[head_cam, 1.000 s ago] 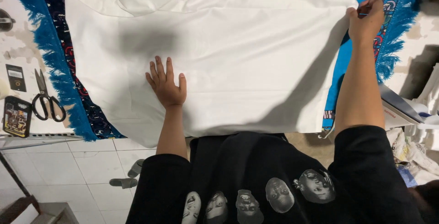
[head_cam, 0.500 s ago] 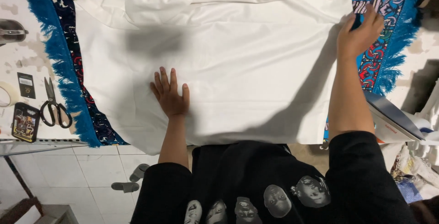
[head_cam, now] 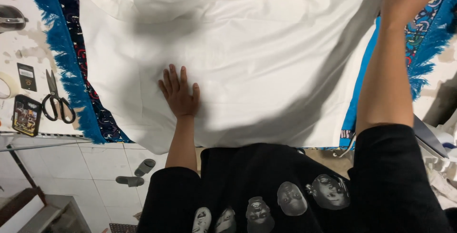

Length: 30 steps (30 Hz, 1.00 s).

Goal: The person unfolds a white shirt on a patterned mat, smooths it by hand, sprays it with water, and irons it with a handheld iron. They repeatedly adjust the shirt's position and continue ironing different sections.

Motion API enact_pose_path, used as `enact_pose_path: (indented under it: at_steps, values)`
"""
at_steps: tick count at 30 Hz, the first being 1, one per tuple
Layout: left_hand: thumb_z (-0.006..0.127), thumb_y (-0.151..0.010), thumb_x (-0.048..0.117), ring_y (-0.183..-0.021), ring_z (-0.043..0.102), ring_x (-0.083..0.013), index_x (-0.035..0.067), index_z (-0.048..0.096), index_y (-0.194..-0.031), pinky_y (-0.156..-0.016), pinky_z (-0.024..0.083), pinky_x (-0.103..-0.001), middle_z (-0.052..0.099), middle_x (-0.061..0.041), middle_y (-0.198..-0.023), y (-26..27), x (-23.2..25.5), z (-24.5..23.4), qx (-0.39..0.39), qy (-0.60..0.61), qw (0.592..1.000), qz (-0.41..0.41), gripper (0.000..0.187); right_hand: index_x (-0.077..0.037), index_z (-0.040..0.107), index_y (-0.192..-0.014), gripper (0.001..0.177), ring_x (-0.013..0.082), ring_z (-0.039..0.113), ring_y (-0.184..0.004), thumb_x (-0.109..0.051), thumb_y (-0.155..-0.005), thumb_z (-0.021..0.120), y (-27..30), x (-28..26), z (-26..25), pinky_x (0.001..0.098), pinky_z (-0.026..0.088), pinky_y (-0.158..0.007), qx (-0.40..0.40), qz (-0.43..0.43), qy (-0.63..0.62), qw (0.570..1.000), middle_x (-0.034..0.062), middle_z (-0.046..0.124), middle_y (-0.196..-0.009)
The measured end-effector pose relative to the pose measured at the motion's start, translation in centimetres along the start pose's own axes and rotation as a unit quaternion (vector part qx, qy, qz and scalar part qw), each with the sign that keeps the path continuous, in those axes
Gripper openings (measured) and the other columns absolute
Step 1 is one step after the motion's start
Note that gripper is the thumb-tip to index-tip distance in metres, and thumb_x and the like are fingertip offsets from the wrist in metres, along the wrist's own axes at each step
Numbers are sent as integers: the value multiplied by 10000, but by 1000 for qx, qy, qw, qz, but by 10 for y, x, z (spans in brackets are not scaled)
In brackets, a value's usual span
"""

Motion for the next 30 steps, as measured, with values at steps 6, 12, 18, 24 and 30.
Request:
enact_pose_path:
  at_steps: [6,12,18,24,30]
  values:
    - [500,-1014,393,-1555,262,-421,167,455,-1565,-1263,176,-648,269,-119,-1685,-3,-3,6,-12,14,1000,-6,598,-145,297,-1661,533,302,142,-1628,-341,-1229,541,132,-162,-74,581,258,-1366,-128,114,123,977,62,149,-1726]
    - [619,-894,421,-1535,268,-391,255,470,-1581,-1178,70,-691,324,-106,-1675,-1,-6,8,39,-68,997,12,722,-13,448,-1631,635,506,94,-1508,-309,-1077,547,277,-189,-127,714,83,-1145,-324,208,160,909,269,201,-1689]
    - [686,-882,440,-1540,254,-389,268,471,-1570,-1137,57,-759,343,-121,-1660,1,-8,3,30,-61,998,9,741,-136,312,-1690,713,442,26,-1535,-428,-1059,473,291,-171,-132,677,34,-1181,-333,215,155,905,193,100,-1708]
    - [502,-1077,333,-1603,219,-386,187,297,-1638,-1288,218,-626,225,-174,-1706,34,-59,-50,54,52,997,34,614,-112,109,-1716,619,361,-110,-1610,-368,-1201,340,303,-217,-156,608,-49,-1318,-285,87,113,948,177,-55,-1734]
    - [349,-1082,499,-1557,269,-314,122,371,-1603,-1247,172,-570,325,-136,-1670,96,-175,-61,8,-48,987,-152,644,-64,31,-1703,649,389,-57,-1608,-419,-1196,227,357,-236,-169,729,68,-1261,-327,230,196,896,130,-73,-1737]
Point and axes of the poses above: each hand's wrist, its own y-axis away from the middle knuckle, its own z-axis out of the palm, x = y × z, the point moved 6 cm from there along -y, towards the middle knuckle
